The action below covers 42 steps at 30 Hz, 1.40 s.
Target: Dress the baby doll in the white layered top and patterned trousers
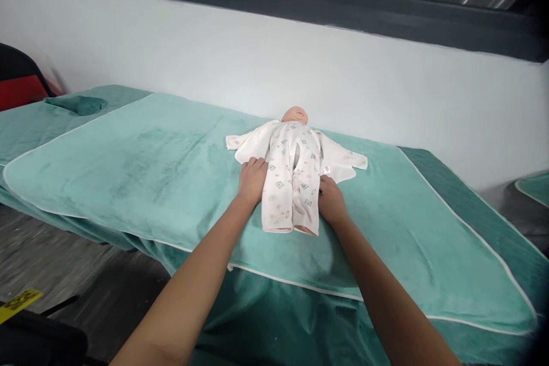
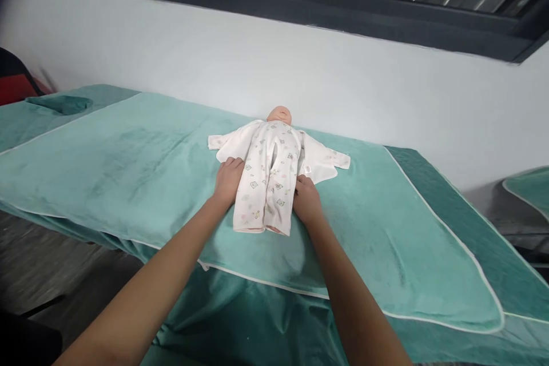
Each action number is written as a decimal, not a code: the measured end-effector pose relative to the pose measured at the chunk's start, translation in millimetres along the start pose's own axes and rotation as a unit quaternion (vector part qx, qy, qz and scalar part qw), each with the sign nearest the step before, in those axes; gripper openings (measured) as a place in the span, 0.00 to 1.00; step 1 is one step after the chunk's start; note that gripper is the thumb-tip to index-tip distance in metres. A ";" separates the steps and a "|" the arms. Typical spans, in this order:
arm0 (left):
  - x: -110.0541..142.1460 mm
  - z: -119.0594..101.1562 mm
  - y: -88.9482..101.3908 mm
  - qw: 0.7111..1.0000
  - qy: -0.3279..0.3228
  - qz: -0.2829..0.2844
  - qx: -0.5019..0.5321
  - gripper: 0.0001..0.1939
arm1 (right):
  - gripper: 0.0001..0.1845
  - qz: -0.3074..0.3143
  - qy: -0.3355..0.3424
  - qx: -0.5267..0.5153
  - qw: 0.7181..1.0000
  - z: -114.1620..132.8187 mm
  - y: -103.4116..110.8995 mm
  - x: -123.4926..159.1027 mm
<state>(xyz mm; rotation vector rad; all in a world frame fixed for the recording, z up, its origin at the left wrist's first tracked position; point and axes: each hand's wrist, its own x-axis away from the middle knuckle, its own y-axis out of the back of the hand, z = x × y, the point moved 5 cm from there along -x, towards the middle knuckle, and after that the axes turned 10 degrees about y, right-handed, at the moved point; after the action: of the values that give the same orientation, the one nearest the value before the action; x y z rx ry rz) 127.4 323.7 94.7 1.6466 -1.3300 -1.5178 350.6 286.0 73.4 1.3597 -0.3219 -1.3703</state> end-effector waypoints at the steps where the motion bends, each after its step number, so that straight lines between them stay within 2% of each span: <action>1: 4.6 1.3 2.2 1.000 -0.002 -0.009 0.002 0.06 | 0.12 -0.004 -0.001 -0.006 1.000 0.6 1.0 3.2; 5: 15.5 7.8 4.7 0.998 -0.004 -0.018 0.053 0.08 | 0.12 -0.011 -0.008 -0.067 0.998 0.4 4.3 11.1; 7: 15.1 11.7 2.2 0.995 0.004 -0.010 0.095 0.10 | 0.11 -0.029 -0.031 -0.097 0.994 -9.4 8.2 11.1; 9: 12.6 16.5 -1.2 0.990 0.023 -0.008 0.138 0.10 | 0.10 -0.073 -0.079 -0.076 0.991 -30.3 16.8 10.5; 12: 9.1 25.0 -6.7 0.982 0.070 -0.023 0.176 0.10 | 0.20 -0.136 -0.211 0.045 0.967 -74.5 33.7 13.8; 14: 7.9 30.0 -10.1 0.977 0.100 -0.037 0.184 0.11 | 0.27 -0.124 -0.303 0.099 0.940 -101.2 40.3 16.4; 16: 7.2 35.4 -13.0 0.969 0.138 -0.050 0.199 0.11 | 0.29 -0.094 -0.366 0.105 0.920 -119.8 43.2 15.7; 18: 6.5 39.7 -15.3 0.960 0.171 -0.059 0.213 0.11 | 0.25 -0.072 -0.402 0.078 0.909 -130.5 44.7 10.3; 21: 5.2 42.5 -16.9 0.955 0.188 -0.063 0.220 0.11 | 0.13 -0.049 -0.422 0.003 0.905 -135.6 47.0 -7.4; 23: 4.6 43.3 -17.2 0.954 0.192 -0.062 0.222 0.11 | 0.12 -0.042 -0.407 -0.062 0.910 -130.3 50.2 -26.4; 25: 4.5 44.1 -17.2 0.953 0.195 -0.061 0.222 0.11 | 0.10 -0.062 -0.372 -0.134 0.917 -115.5 57.2 -49.1; 27: 4.5 44.8 -17.1 0.953 0.199 -0.059 0.221 0.11 | 0.07 -0.101 -0.318 -0.195 0.922 -90.3 68.1 -71.9; 29: 4.5 45.1 -16.9 0.953 0.200 -0.056 0.221 0.12 | 0.08 -0.124 -0.239 -0.237 0.934 -55.8 79.3 -90.6; 30: 4.4 45.0 -16.8 0.953 0.199 -0.054 0.222 0.12 | 0.08 -0.114 -0.173 -0.248 0.946 -34.7 83.6 -98.3; 32: 4.1 44.8 -16.4 0.953 0.197 -0.050 0.223 0.12 | 0.08 -0.018 -0.053 -0.197 0.979 6.9 83.5 -103.8; 34: 3.8 44.7 -16.1 0.953 0.198 -0.048 0.226 0.12 | 0.06 0.114 0.034 -0.113 0.986 37.4 73.3 -94.4; 35: 3.7 44.6 -15.9 0.952 0.199 -0.047 0.227 0.12 | 0.04 0.155 0.059 -0.079 0.983 46.0 68.3 -85.9; 36: 3.6 44.6 -15.8 0.952 0.201 -0.047 0.228 0.12 | 0.02 0.171 0.072 -0.053 0.981 50.2 64.9 -76.6; 38: 3.5 44.6 -15.6 0.951 0.204 -0.046 0.229 0.13 | 0.06 0.143 0.067 -0.020 0.987 48.5 62.8 -57.9; 42: 3.2 44.2 -15.4 0.951 0.203 -0.045 0.229 0.13 | 0.11 0.054 0.014 0.028 0.998 27.1 61.8 -25.2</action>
<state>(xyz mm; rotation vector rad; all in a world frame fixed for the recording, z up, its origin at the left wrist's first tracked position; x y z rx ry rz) 89.9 336.7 69.8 2.1860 -1.4519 -0.8701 351.4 272.2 144.1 1.3874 -0.4113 -1.2599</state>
